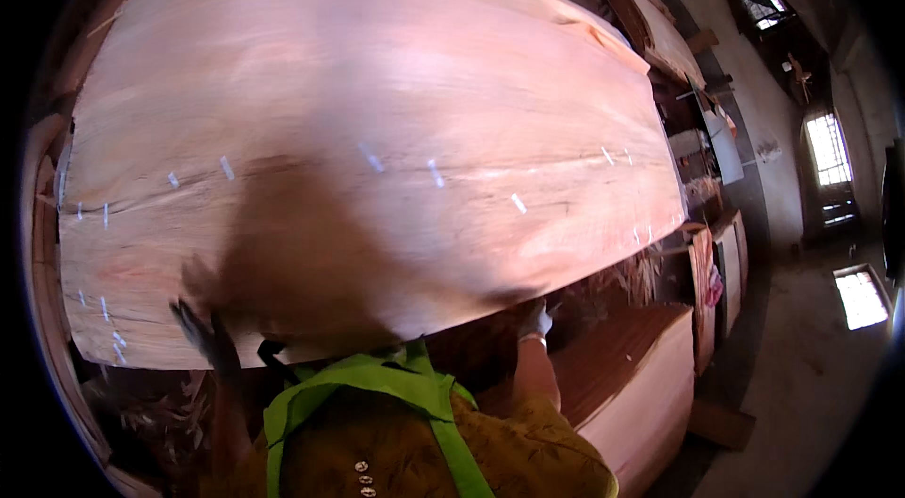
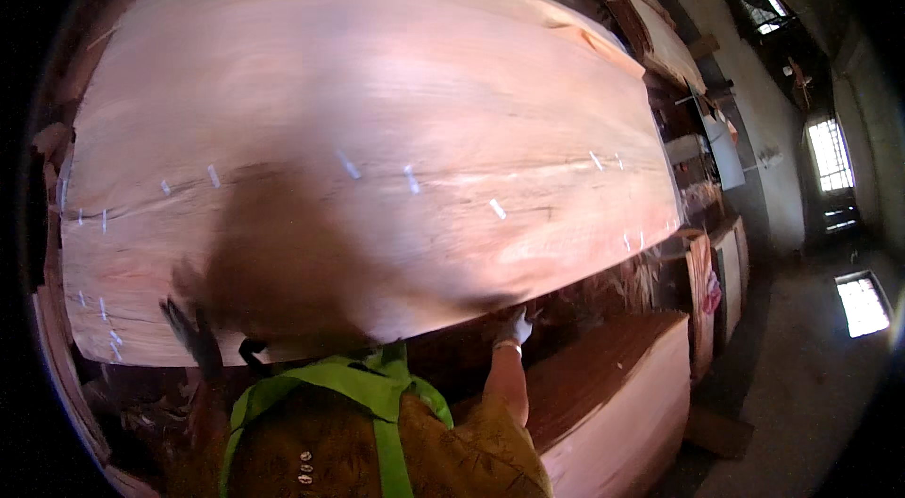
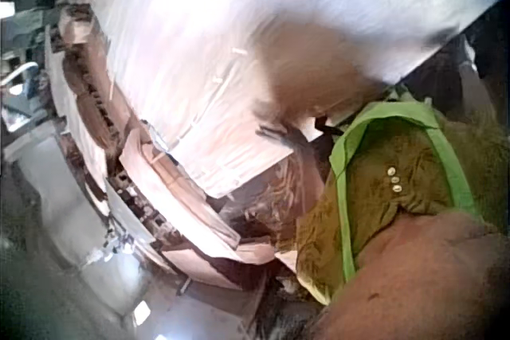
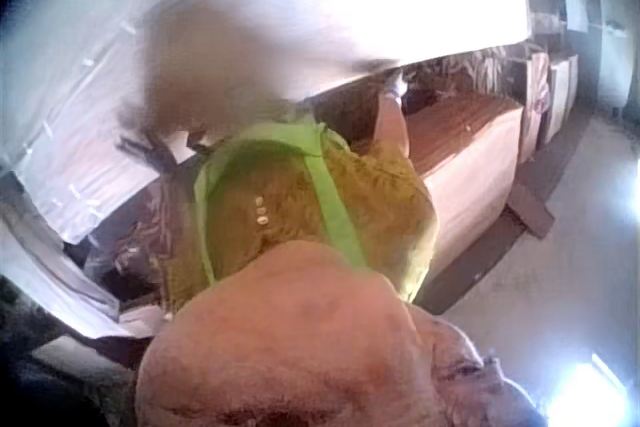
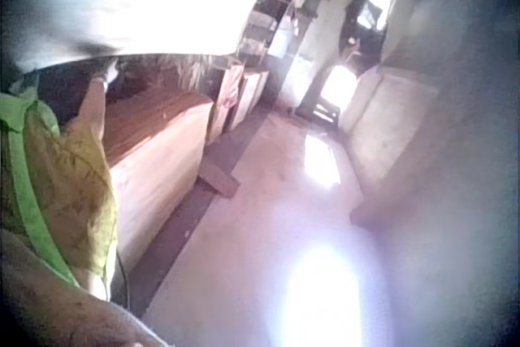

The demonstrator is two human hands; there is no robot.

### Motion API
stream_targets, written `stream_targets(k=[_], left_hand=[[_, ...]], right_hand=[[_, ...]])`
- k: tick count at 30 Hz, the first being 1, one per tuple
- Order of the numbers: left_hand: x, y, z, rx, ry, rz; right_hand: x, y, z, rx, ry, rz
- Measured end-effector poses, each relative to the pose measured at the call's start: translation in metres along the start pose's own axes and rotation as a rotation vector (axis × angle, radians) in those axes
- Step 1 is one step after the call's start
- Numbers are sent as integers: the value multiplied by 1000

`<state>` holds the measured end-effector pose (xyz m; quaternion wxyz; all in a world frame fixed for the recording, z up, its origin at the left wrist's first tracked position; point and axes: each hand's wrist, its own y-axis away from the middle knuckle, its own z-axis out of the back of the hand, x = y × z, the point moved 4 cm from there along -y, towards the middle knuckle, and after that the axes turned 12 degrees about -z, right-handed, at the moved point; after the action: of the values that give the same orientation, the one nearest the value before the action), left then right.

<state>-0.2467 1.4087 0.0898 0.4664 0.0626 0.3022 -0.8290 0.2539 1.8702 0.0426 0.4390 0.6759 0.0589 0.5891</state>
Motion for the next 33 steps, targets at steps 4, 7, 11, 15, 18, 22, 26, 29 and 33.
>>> stream_targets(k=[4,7,11,15,18,22,26,29,33], left_hand=[[34,134,-48,-66,371,682],[-7,159,-80,7,1321,1051],[14,162,-87,-2,1555,967],[16,180,-89,-333,1349,1100],[-33,160,-72,-361,1464,1222],[-37,125,-53,-432,1232,815],[-103,25,-49,-447,1259,860],[-114,-50,-77,-364,1404,715],[-166,-100,-103,-89,1389,612]], right_hand=[[14,-89,27,194,13,-135],[9,-138,38,313,-2,-268],[18,-152,35,381,43,-204],[62,-108,45,362,90,46],[91,-95,37,459,140,172],[131,-58,-10,559,90,279],[173,-49,-84,458,228,179],[190,-106,-164,809,174,267],[201,-85,-204,979,420,212]])
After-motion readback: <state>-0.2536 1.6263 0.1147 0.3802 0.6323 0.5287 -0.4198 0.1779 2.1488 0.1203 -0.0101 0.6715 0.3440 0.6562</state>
